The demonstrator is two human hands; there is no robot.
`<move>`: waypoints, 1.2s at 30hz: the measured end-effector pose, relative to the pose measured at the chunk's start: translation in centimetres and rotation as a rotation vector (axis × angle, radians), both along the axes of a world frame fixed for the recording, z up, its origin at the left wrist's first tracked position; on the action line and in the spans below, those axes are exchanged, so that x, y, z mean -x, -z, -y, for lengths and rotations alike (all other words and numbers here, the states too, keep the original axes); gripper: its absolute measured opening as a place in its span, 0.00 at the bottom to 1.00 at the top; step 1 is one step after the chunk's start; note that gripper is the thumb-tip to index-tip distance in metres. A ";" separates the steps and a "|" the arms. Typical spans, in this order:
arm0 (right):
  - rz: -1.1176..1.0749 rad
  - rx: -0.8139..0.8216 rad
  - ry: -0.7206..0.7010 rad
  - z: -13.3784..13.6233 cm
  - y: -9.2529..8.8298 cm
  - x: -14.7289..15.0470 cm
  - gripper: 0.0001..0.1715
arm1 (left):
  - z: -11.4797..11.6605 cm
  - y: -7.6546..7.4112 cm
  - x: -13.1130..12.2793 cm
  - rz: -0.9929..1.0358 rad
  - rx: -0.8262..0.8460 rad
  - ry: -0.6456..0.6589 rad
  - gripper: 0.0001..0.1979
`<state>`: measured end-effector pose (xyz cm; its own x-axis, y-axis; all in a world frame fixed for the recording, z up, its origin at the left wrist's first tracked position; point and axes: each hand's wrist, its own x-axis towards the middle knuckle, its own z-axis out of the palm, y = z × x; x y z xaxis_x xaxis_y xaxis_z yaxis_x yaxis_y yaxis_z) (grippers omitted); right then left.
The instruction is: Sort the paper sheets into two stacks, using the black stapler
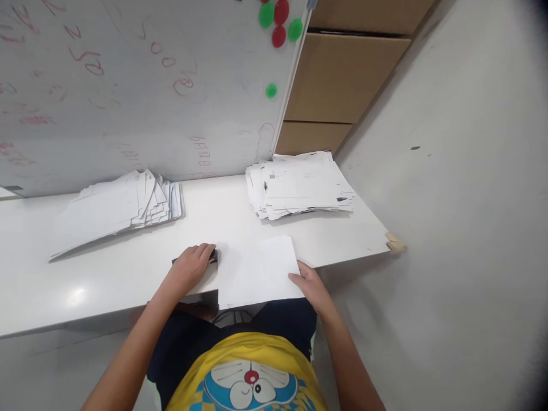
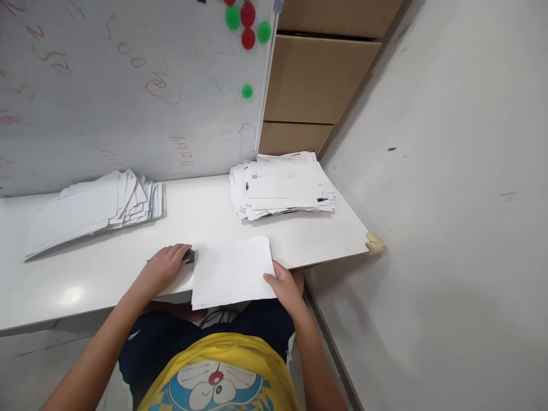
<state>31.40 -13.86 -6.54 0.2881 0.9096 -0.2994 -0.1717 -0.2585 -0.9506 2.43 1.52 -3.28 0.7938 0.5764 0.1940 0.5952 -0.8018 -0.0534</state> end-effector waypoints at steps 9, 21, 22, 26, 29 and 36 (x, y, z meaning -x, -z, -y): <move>-0.003 -0.001 -0.054 -0.6 -0.8 1.7 0.18 | 0.2 -0.7 -0.3 0.119 0.103 0.014 0.14; -0.021 0.060 -0.070 -0.5 -0.2 1.5 0.23 | 0.2 1.0 -0.3 0.190 0.031 0.035 0.19; -0.021 0.068 -0.068 -0.6 -0.2 1.5 0.23 | 0.2 1.0 -0.4 0.195 0.034 0.046 0.19; -0.010 0.066 -0.073 -1.9 -0.5 1.3 0.23 | 0.1 1.1 -0.6 0.164 0.054 0.077 0.18; 0.076 0.044 -0.128 -2.9 -0.9 1.2 0.21 | 0.0 1.0 -0.5 0.181 0.046 0.052 0.18; 0.394 -0.028 0.017 -3.2 -3.5 -3.4 0.20 | 0.4 0.2 0.2 0.292 0.143 -0.002 0.23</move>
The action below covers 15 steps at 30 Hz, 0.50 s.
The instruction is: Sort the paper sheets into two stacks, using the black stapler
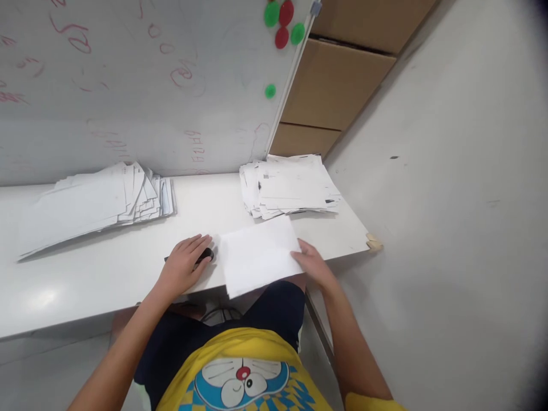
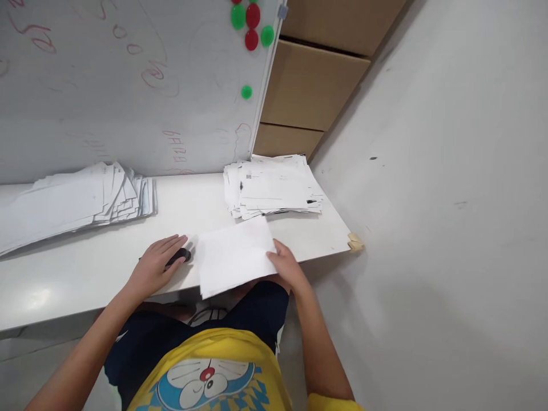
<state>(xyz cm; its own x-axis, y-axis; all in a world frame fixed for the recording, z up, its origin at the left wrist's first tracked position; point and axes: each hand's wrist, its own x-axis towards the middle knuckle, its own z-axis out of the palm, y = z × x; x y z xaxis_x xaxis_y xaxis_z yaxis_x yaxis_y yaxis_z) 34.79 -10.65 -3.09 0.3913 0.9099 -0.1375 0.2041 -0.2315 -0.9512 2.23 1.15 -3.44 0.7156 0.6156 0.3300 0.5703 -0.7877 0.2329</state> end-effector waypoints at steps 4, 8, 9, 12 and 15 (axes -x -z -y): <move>0.313 -0.106 0.314 -4.8 -2.1 -4.6 0.29 | -1.0 -0.7 0.8 0.069 0.007 -0.004 0.20; 0.637 -0.111 0.384 -12.8 -2.2 -6.8 0.30 | -6.1 -2.1 4.6 0.062 -0.092 -0.215 0.22; 0.681 -0.102 0.361 -14.4 -1.9 -7.0 0.29 | -7.7 -2.3 6.0 0.023 -0.126 -0.319 0.24; 0.785 -0.082 0.327 -17.2 -0.9 -7.3 0.29 | -11.2 -2.0 10.1 -0.133 -0.133 -0.552 0.31; 0.860 -0.074 0.345 -17.7 -0.6 -7.5 0.30 | -11.9 -0.7 12.3 -0.185 -0.154 -0.559 0.32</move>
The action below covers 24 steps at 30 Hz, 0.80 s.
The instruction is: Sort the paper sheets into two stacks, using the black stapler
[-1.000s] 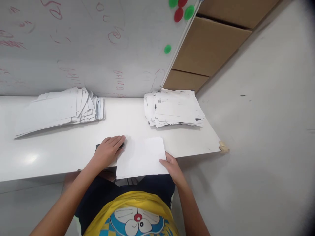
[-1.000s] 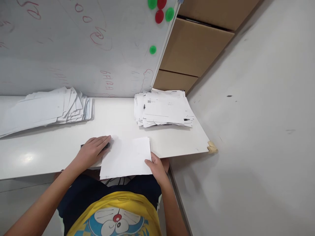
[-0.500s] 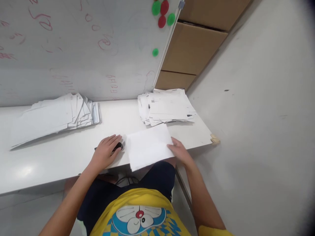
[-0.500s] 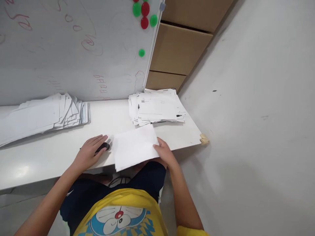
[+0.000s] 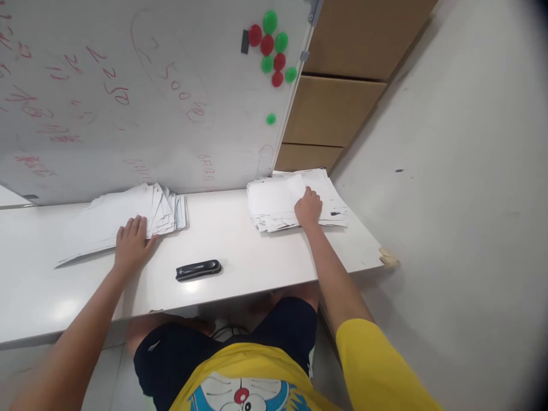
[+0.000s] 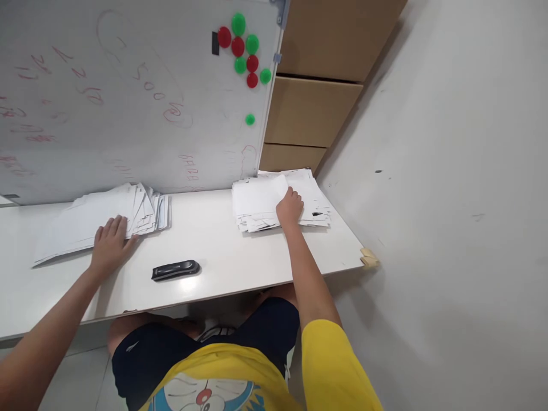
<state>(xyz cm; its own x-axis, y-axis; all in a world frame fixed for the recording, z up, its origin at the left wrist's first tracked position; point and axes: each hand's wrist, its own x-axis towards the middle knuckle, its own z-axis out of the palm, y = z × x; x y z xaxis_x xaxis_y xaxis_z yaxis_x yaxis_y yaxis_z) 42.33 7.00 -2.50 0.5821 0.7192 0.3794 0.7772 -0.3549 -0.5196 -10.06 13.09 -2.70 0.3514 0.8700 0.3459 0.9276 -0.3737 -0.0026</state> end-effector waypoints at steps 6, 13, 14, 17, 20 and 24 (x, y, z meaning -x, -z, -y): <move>0.155 -0.018 -0.071 0.8 -0.2 0.9 0.29 | 1.0 0.9 0.4 0.119 -0.054 0.014 0.26; 0.287 0.231 -0.390 1.0 2.2 4.3 0.33 | 1.7 0.6 0.2 0.144 -0.145 -0.022 0.22; 0.274 0.230 -0.383 1.2 2.1 4.6 0.33 | 1.9 0.6 0.2 0.118 -0.151 -0.033 0.22; 0.223 0.163 -0.392 2.6 1.0 5.7 0.33 | 2.7 0.8 0.9 0.046 -0.137 -0.050 0.18; 0.104 0.014 -0.480 5.2 0.0 8.1 0.31 | 3.6 0.7 2.6 -0.004 -0.123 -0.020 0.16; -0.065 -0.093 -0.593 9.0 -0.1 13.3 0.27 | 5.7 -0.6 3.8 0.067 -0.261 0.055 0.15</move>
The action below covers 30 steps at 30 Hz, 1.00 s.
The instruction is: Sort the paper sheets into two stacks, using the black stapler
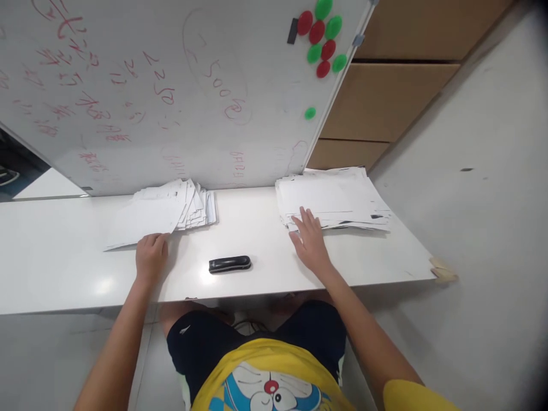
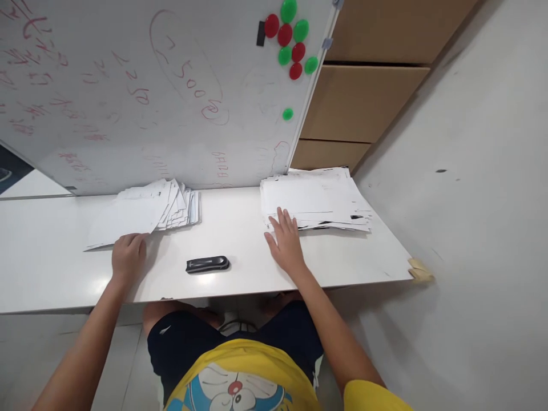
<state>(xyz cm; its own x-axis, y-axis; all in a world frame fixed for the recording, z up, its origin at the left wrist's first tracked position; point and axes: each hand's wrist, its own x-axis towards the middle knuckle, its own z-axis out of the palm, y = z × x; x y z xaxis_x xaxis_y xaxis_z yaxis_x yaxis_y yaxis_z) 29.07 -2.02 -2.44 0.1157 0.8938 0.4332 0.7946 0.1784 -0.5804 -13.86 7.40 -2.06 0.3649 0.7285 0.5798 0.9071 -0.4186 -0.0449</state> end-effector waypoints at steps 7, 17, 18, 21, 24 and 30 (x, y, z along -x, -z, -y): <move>-1.020 0.335 -0.305 4.9 -1.8 11.6 0.31 | 9.8 -3.8 -9.9 -0.103 0.039 0.544 0.15; -1.412 0.123 0.240 7.1 2.2 9.7 0.31 | -0.3 -3.8 -7.2 0.104 0.286 0.095 0.23; -1.413 0.111 0.257 7.7 2.6 8.9 0.32 | -2.5 -3.0 -5.5 0.083 0.306 -0.040 0.29; -1.418 0.103 0.298 9.4 3.6 7.3 0.32 | -6.4 -0.8 -2.1 -0.021 0.360 -0.089 0.34; -1.396 0.120 0.363 10.7 4.6 6.4 0.32 | -6.5 0.2 -1.1 -0.057 0.340 0.018 0.29; -1.364 0.081 0.396 11.7 5.9 5.3 0.32 | -5.0 -0.2 -0.5 -0.005 0.394 -0.005 0.24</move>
